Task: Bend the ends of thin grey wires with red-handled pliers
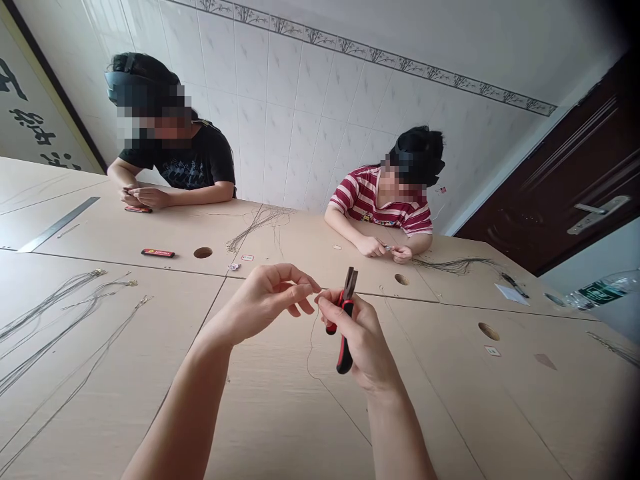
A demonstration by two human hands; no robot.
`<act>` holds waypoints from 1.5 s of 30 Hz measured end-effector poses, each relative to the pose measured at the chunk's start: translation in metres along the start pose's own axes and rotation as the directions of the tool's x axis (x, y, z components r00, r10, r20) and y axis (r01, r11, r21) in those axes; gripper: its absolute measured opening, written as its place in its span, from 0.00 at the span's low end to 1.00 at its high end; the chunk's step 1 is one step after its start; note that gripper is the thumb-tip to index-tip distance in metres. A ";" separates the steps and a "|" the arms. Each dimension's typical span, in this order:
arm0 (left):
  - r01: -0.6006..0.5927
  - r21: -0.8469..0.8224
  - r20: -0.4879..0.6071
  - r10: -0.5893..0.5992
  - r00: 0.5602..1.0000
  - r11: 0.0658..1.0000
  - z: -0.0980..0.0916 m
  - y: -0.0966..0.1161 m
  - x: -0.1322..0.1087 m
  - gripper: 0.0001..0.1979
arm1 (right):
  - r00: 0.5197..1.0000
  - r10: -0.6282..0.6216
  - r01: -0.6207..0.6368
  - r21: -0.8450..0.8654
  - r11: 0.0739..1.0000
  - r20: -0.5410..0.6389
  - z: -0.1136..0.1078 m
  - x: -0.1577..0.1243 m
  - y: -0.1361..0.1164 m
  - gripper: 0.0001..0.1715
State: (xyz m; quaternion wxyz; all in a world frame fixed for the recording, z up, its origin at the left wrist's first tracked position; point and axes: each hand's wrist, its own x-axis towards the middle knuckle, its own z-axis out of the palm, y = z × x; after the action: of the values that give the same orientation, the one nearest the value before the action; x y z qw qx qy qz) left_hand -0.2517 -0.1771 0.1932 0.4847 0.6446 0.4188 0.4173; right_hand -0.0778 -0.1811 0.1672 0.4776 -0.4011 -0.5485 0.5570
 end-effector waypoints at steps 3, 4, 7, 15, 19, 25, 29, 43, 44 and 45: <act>0.001 0.004 0.003 -0.001 1.000 1.000 0.001 0.001 0.000 0.11 | 1.000 -0.012 0.012 -0.003 1.000 -0.005 0.000 -0.001 -0.001 0.14; 0.002 0.002 0.005 -0.002 1.000 1.000 0.001 0.001 0.000 0.10 | 1.000 -0.015 0.015 0.000 1.000 -0.002 0.000 -0.002 -0.001 0.14; 0.007 -0.006 0.008 -0.007 1.000 1.000 0.002 0.003 -0.001 0.10 | 1.000 -0.017 0.017 -0.003 1.000 0.008 -0.001 -0.002 -0.001 0.12; 0.002 -0.029 0.029 -0.001 1.000 1.000 0.005 0.004 -0.001 0.11 | 0.999 -0.052 0.053 -0.070 0.996 0.008 -0.002 -0.001 0.001 0.11; 0.007 -0.028 0.024 -0.006 1.000 1.000 0.004 0.004 -0.002 0.12 | 0.998 -0.064 0.064 -0.089 0.994 -0.003 -0.002 -0.004 -0.001 0.12; -0.008 0.026 0.026 0.008 1.000 1.000 0.003 0.003 -0.003 0.14 | 0.997 -0.081 0.083 -0.108 0.991 0.016 -0.001 -0.008 -0.004 0.13; -0.037 0.029 0.031 0.036 0.999 0.999 0.004 0.004 -0.004 0.14 | 0.995 -0.094 0.098 -0.135 0.986 0.037 -0.001 -0.009 -0.005 0.14; -0.007 0.042 0.122 0.002 0.993 0.999 0.003 0.003 -0.004 0.13 | 0.980 -0.134 0.106 -0.188 0.976 -0.146 -0.002 -0.013 -0.016 0.15; -0.010 0.040 0.142 0.004 0.990 0.999 0.003 0.003 -0.004 0.13 | 0.980 -0.136 0.106 -0.194 0.975 -0.147 -0.002 -0.013 -0.015 0.15; -0.009 0.044 0.159 0.002 0.987 0.999 0.002 0.002 -0.004 0.13 | 0.980 -0.137 0.107 -0.195 0.975 -0.146 -0.003 -0.012 -0.015 0.15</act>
State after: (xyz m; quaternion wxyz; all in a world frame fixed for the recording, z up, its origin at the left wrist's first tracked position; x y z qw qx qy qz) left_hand -0.2504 -0.1821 0.1942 0.5010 0.6876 0.3863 0.3564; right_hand -0.0710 -0.1932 0.1811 0.5135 -0.4526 -0.5820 0.4391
